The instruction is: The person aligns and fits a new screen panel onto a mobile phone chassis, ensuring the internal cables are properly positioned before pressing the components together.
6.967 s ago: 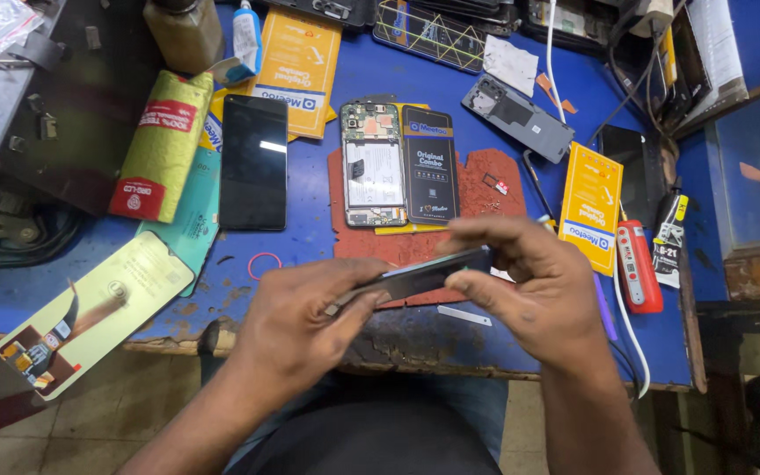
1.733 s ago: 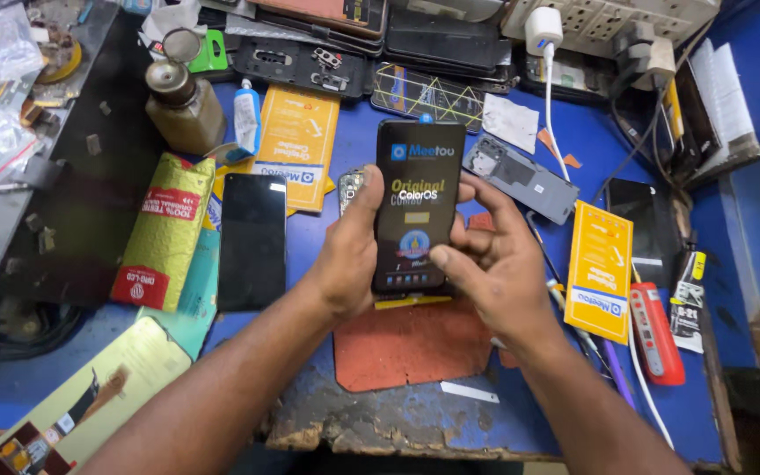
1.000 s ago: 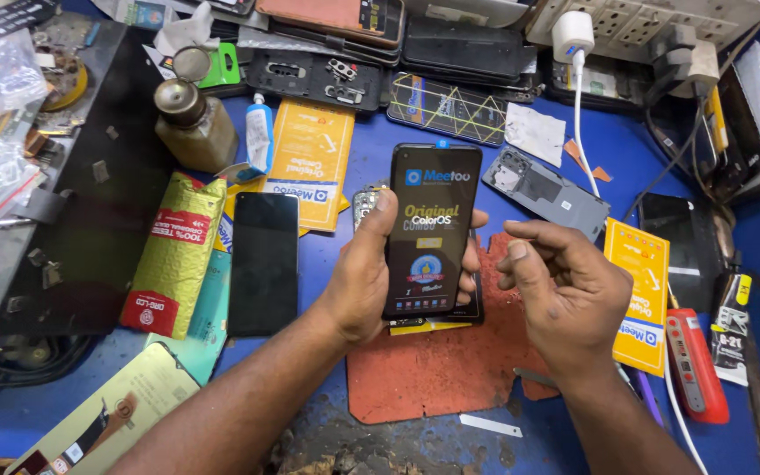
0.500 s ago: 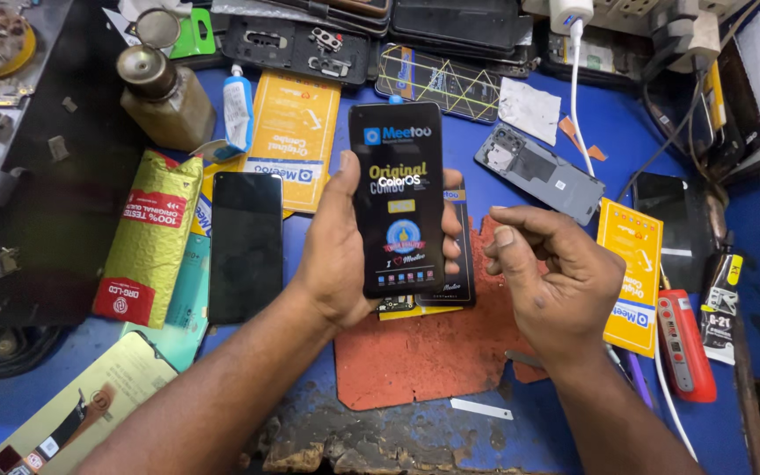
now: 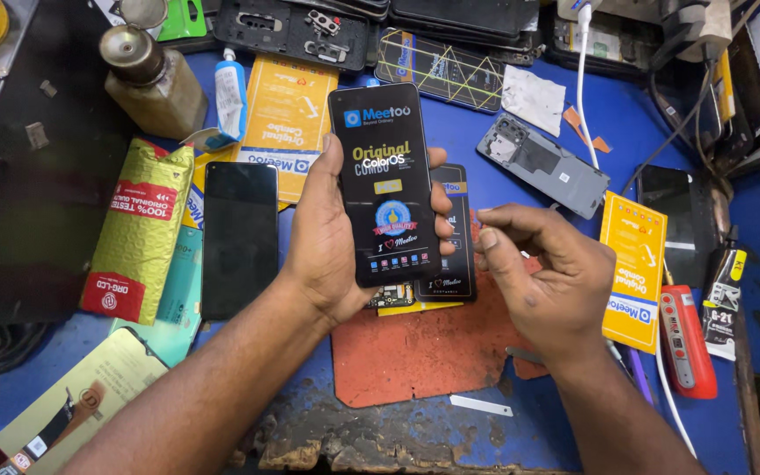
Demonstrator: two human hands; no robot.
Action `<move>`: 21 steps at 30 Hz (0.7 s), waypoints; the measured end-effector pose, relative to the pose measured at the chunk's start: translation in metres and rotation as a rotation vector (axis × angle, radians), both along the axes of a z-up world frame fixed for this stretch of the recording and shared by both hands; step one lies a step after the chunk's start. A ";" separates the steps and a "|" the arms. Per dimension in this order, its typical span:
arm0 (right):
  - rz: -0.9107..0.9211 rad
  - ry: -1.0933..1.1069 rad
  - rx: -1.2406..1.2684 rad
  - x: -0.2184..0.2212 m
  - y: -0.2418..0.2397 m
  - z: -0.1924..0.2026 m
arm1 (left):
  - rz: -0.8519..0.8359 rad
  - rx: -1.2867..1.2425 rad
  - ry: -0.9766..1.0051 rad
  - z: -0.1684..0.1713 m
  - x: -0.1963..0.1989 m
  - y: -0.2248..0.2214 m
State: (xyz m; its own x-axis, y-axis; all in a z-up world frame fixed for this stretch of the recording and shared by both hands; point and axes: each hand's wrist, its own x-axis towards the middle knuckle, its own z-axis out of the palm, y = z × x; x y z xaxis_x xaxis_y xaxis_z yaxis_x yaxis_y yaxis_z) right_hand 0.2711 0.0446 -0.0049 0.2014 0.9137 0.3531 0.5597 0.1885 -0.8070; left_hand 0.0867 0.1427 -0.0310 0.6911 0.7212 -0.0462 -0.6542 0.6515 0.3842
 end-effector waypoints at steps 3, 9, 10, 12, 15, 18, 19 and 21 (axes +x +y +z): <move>0.024 0.041 0.014 -0.002 0.001 -0.001 | 0.009 -0.003 0.004 -0.001 0.002 0.000; 0.002 -0.032 0.050 -0.001 -0.001 -0.003 | -0.055 0.095 -0.007 -0.005 0.003 -0.003; 0.003 -0.052 0.056 0.000 -0.002 -0.003 | -0.059 0.098 -0.001 -0.006 0.004 -0.004; 0.004 -0.072 0.064 0.000 -0.002 -0.003 | -0.065 0.103 0.010 -0.006 0.004 -0.005; 0.004 -0.071 0.073 -0.001 -0.001 -0.002 | -0.050 0.173 0.000 -0.006 0.004 -0.006; -0.002 -0.067 0.073 -0.002 -0.002 -0.001 | -0.052 0.202 0.037 -0.007 0.003 -0.006; -0.008 -0.061 0.065 -0.003 -0.002 0.000 | -0.050 0.214 0.041 -0.006 0.003 -0.006; -0.013 -0.067 0.068 -0.003 -0.002 0.000 | -0.048 0.237 0.049 -0.006 0.004 -0.007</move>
